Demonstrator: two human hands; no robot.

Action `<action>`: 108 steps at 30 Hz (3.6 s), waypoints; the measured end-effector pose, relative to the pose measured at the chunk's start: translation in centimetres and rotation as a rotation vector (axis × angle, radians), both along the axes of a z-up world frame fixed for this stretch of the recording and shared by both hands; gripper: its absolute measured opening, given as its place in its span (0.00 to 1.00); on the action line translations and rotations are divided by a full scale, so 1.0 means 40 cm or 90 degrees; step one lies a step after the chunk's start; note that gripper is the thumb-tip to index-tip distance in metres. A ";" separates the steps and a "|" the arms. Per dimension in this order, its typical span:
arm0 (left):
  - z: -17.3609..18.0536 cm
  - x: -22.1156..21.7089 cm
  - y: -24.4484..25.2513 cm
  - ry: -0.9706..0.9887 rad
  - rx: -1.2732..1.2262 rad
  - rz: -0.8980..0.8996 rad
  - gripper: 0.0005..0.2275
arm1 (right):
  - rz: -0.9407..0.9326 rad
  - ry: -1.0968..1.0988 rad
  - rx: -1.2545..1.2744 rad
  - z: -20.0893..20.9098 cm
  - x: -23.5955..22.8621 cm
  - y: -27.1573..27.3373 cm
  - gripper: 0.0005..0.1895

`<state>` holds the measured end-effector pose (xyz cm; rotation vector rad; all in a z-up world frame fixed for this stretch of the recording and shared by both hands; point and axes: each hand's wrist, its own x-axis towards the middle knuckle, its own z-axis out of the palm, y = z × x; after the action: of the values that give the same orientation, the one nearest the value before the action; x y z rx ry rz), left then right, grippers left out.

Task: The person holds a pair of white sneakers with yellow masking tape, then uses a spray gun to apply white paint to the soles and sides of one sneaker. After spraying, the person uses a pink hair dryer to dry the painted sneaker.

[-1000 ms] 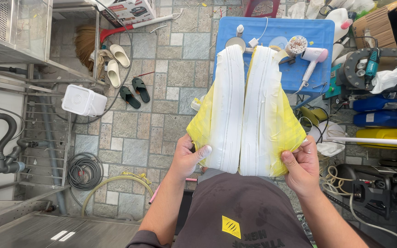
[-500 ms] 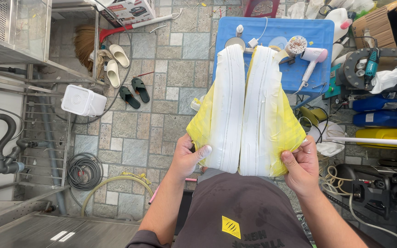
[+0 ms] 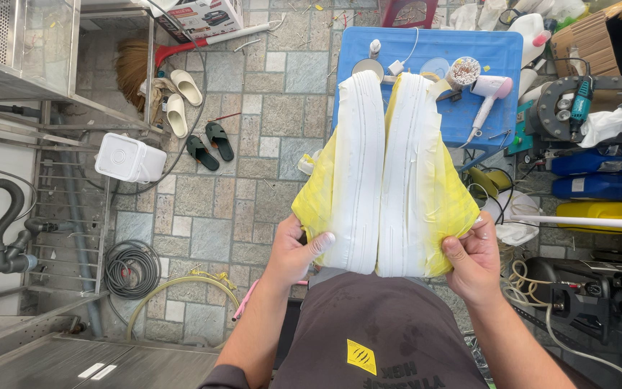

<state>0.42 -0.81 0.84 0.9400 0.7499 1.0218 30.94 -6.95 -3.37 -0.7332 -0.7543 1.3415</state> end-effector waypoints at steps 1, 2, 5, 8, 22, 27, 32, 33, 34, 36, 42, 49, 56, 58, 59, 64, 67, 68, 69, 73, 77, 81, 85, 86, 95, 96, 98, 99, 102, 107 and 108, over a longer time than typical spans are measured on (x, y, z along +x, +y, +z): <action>0.007 0.006 -0.007 0.000 0.009 0.003 0.20 | 0.004 0.009 -0.001 -0.002 0.006 0.004 0.16; 0.013 0.011 -0.010 0.011 0.018 -0.002 0.19 | 0.009 0.028 0.000 -0.005 0.013 0.011 0.16; 0.027 0.024 -0.020 0.046 0.048 -0.004 0.18 | 0.020 0.068 -0.001 -0.019 0.029 0.037 0.16; 0.034 0.034 -0.011 0.071 0.078 0.014 0.18 | 0.019 0.069 0.002 -0.033 0.033 0.062 0.17; 0.046 0.019 -0.002 0.073 -0.009 0.055 0.16 | 0.037 0.046 -0.001 0.002 0.009 0.085 0.15; 0.039 0.017 0.007 0.046 -0.006 0.054 0.15 | 0.039 0.051 -0.014 0.021 -0.001 0.085 0.15; 0.036 0.020 0.011 0.037 -0.018 0.055 0.16 | 0.040 0.055 -0.018 0.033 -0.005 0.090 0.15; 0.036 0.021 0.012 0.041 -0.022 0.056 0.16 | 0.042 0.059 -0.020 0.034 -0.003 0.090 0.15; 0.038 0.022 0.013 0.046 -0.025 0.058 0.16 | 0.045 0.063 -0.022 0.036 -0.001 0.090 0.15; 0.044 0.022 0.020 0.037 -0.022 0.050 0.16 | 0.044 0.063 -0.022 0.042 -0.002 0.094 0.15; 0.055 0.015 0.024 0.019 -0.034 0.033 0.16 | 0.035 0.056 -0.030 0.052 -0.015 0.094 0.15; 0.040 -0.002 0.038 0.020 -0.005 0.031 0.16 | 0.025 0.017 -0.029 0.042 -0.028 0.087 0.15; 0.052 -0.054 0.100 0.320 0.131 0.034 0.19 | -0.044 -0.088 -0.054 0.050 -0.075 0.053 0.13; 0.055 -0.050 0.117 0.477 0.155 0.038 0.25 | -0.056 -0.224 -0.073 0.067 -0.082 0.030 0.14; 0.052 -0.041 0.125 0.514 0.147 0.033 0.26 | -0.055 -0.232 -0.074 0.072 -0.088 0.020 0.13; 0.049 -0.002 0.157 0.621 0.146 0.043 0.32 | -0.041 -0.289 -0.051 0.097 -0.117 -0.006 0.13; 0.067 0.010 0.156 0.613 0.123 0.018 0.32 | -0.036 -0.336 -0.070 0.106 -0.124 -0.015 0.14; 0.075 0.013 0.153 0.615 0.081 0.000 0.32 | -0.033 -0.333 -0.070 0.108 -0.124 -0.020 0.14; 0.084 0.015 0.152 0.616 0.042 -0.016 0.32 | -0.029 -0.329 -0.068 0.109 -0.124 -0.019 0.14; 0.107 0.034 0.148 0.598 0.119 0.016 0.33 | -0.027 -0.338 -0.062 0.108 -0.118 -0.016 0.14; 0.113 0.047 0.145 0.621 0.135 0.021 0.33 | -0.014 -0.344 -0.058 0.108 -0.105 -0.015 0.14; 0.117 0.056 0.142 0.621 0.133 0.025 0.33 | -0.008 -0.346 -0.047 0.110 -0.095 -0.014 0.14; 0.124 0.072 0.136 0.621 0.122 0.025 0.32 | 0.007 -0.354 -0.058 0.107 -0.089 -0.019 0.15; 0.126 0.074 0.132 0.618 0.117 0.025 0.31 | 0.011 -0.345 -0.059 0.106 -0.089 -0.023 0.15; 0.127 0.074 0.129 0.535 0.108 0.017 0.29 | 0.011 -0.294 -0.050 0.082 -0.057 -0.039 0.16; 0.126 0.076 0.129 0.540 0.109 0.017 0.29 | 0.012 -0.292 -0.051 0.080 -0.055 -0.039 0.16; 0.125 0.075 0.128 0.536 0.114 0.019 0.29 | 0.014 -0.287 -0.055 0.077 -0.055 -0.040 0.16; 0.124 0.076 0.127 0.525 0.117 0.021 0.30 | 0.013 -0.285 -0.059 0.076 -0.053 -0.041 0.16; 0.122 0.071 0.130 0.510 0.122 0.021 0.30 | 0.016 -0.274 -0.075 0.073 -0.049 -0.042 0.16; 0.120 0.071 0.131 0.547 0.091 0.013 0.30 | 0.032 -0.271 -0.060 0.066 -0.040 -0.049 0.17; 0.120 0.071 0.131 0.547 0.093 0.016 0.30 | 0.032 -0.269 -0.061 0.064 -0.039 -0.049 0.17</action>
<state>3.27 4.43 5.65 1.5244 1.4057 0.6707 29.37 -8.92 -0.80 -1.1007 -1.0521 1.2894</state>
